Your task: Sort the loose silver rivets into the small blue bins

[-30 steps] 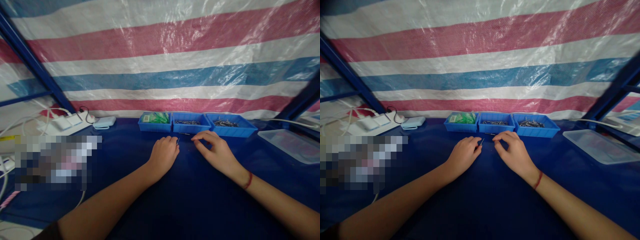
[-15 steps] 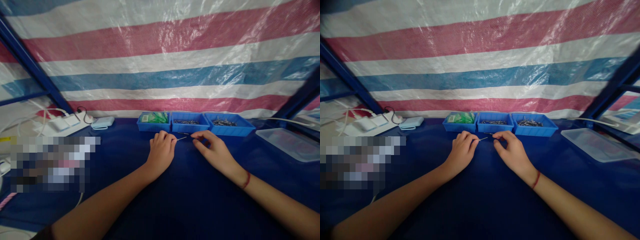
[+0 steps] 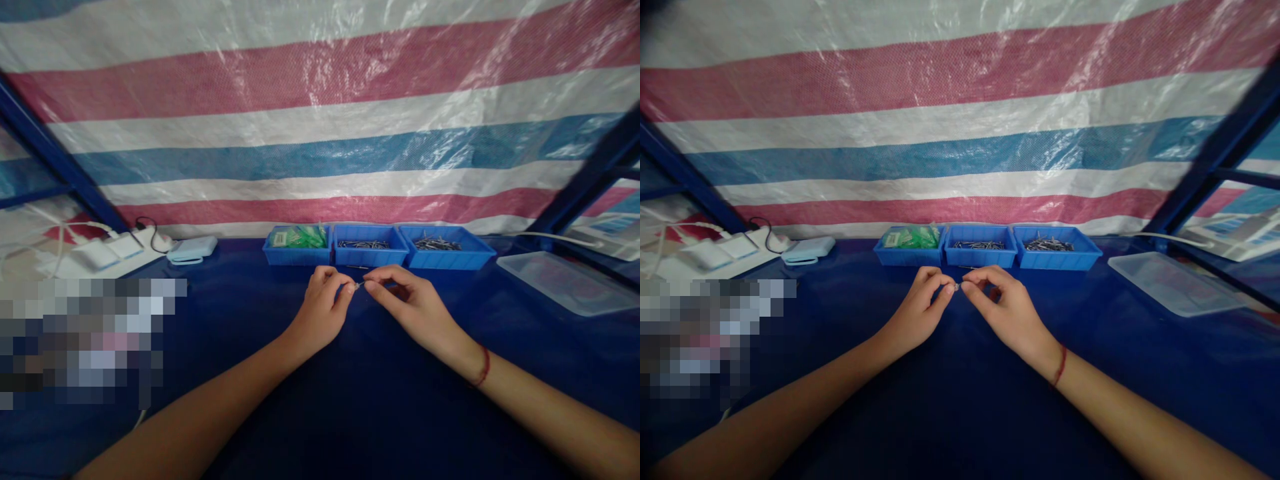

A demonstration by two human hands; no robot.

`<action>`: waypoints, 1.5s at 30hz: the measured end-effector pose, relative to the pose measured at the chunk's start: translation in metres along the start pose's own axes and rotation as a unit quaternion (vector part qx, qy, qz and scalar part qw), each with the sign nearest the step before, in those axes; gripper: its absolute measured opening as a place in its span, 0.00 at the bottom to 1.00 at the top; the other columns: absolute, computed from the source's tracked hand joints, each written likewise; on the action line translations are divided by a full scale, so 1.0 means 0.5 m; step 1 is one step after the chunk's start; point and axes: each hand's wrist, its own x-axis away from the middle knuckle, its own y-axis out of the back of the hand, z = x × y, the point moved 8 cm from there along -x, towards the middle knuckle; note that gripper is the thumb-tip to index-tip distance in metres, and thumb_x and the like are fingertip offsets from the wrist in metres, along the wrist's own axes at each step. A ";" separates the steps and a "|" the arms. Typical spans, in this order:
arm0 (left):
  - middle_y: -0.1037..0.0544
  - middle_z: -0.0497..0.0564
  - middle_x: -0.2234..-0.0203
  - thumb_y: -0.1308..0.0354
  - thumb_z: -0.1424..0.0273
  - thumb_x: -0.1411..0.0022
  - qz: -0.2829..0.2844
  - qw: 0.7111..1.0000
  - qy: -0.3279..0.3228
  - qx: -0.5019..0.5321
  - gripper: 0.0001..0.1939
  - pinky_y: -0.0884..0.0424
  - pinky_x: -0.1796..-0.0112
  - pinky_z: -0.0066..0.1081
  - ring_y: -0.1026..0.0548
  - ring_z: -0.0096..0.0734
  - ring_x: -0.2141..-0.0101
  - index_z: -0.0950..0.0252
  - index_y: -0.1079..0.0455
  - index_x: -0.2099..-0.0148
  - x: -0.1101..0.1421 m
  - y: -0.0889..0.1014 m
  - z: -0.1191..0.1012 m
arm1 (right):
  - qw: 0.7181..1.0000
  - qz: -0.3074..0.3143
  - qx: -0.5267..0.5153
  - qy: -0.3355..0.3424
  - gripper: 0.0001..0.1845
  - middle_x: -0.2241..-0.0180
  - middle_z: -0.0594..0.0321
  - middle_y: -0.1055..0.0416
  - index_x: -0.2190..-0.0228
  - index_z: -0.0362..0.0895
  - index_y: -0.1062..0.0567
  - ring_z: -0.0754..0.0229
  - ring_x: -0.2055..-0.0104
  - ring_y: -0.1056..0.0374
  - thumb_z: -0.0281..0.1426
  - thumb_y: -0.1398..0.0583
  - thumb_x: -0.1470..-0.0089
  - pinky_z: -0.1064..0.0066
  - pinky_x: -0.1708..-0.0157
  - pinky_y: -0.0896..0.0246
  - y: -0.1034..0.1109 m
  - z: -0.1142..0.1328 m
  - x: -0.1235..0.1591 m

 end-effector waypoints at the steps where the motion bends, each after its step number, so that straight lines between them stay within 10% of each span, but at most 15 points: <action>1: 0.36 0.52 0.63 0.52 0.72 0.35 0.004 1.000 -0.002 0.003 0.07 0.36 0.52 0.39 0.33 0.33 0.58 0.65 0.32 0.62 0.000 -0.001 -0.001 | 1.000 -0.001 0.002 0.004 0.10 0.65 0.60 0.26 0.68 0.45 0.25 0.58 0.64 0.31 0.38 0.41 0.48 0.65 0.64 0.36 0.000 0.000 0.000; 25: 0.32 0.49 0.63 0.43 0.69 0.41 -0.053 0.995 -0.037 0.079 0.04 0.32 0.60 0.32 0.29 0.26 0.67 0.63 0.32 0.62 0.002 0.030 -0.030 | 0.984 0.054 0.109 0.127 0.07 0.65 0.60 0.30 0.67 0.47 0.28 0.58 0.61 0.33 0.32 0.46 0.42 0.66 0.61 0.37 -0.006 0.053 0.003; 36: 0.26 0.51 0.61 0.47 0.67 0.37 0.020 0.992 -0.103 -0.075 0.09 0.34 0.54 0.37 0.29 0.35 0.58 0.64 0.32 0.56 -0.028 -0.005 -0.025 | 0.877 -0.218 0.427 0.009 0.16 0.67 0.47 0.29 0.66 0.39 0.26 0.45 0.64 0.32 0.37 0.47 0.46 0.56 0.65 0.39 0.243 -0.029 -0.071; 45: 0.30 0.56 0.48 0.54 0.60 0.34 0.117 0.959 -0.147 -0.214 0.21 0.36 0.49 0.40 0.33 0.40 0.50 0.68 0.36 0.45 -0.037 -0.049 -0.035 | 0.914 -0.152 0.371 0.070 0.21 0.62 0.49 0.30 0.56 0.40 0.31 0.48 0.61 0.32 0.42 0.45 0.46 0.59 0.62 0.37 0.172 -0.008 -0.061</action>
